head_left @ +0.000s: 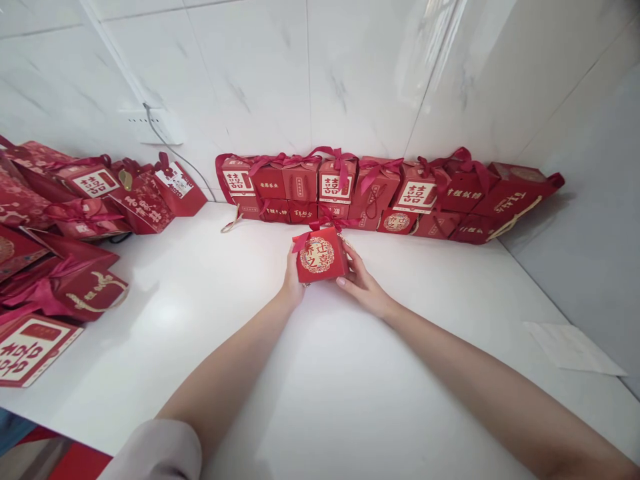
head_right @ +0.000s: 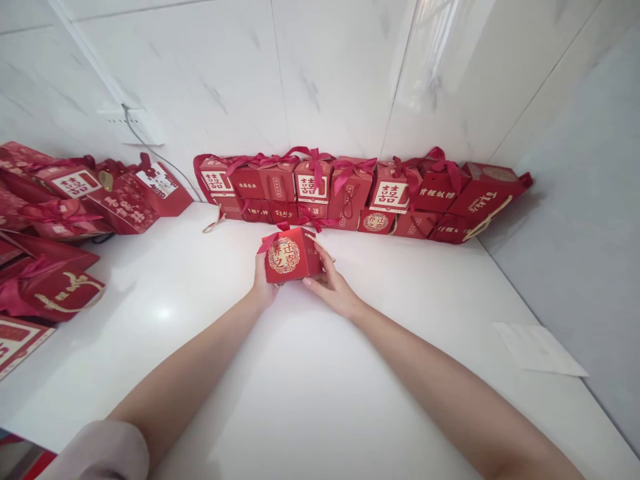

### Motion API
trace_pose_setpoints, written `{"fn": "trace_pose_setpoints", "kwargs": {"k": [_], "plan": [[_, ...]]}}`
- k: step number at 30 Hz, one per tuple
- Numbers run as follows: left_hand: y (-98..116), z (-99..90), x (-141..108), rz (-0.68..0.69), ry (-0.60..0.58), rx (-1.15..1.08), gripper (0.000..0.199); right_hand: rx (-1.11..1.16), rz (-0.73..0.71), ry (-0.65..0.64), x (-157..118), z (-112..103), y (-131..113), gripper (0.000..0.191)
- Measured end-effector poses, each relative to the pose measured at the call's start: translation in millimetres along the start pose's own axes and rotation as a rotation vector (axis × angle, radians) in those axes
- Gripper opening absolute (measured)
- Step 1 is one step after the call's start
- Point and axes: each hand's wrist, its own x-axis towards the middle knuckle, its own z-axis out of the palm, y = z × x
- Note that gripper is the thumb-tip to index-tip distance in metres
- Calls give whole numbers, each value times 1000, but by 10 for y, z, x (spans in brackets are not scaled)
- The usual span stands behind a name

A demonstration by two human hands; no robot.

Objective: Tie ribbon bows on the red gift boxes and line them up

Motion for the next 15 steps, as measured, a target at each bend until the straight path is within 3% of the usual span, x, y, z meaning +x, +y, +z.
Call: {"fn": "trace_pose_setpoints", "kwargs": {"k": [9,15], "plan": [[16,19,3,-33,26,0,62,12,-13,-7,2,-4,0,85],[22,18,-13,5,-27,-12,65,6,2,-7,3,-8,4,86]]}}
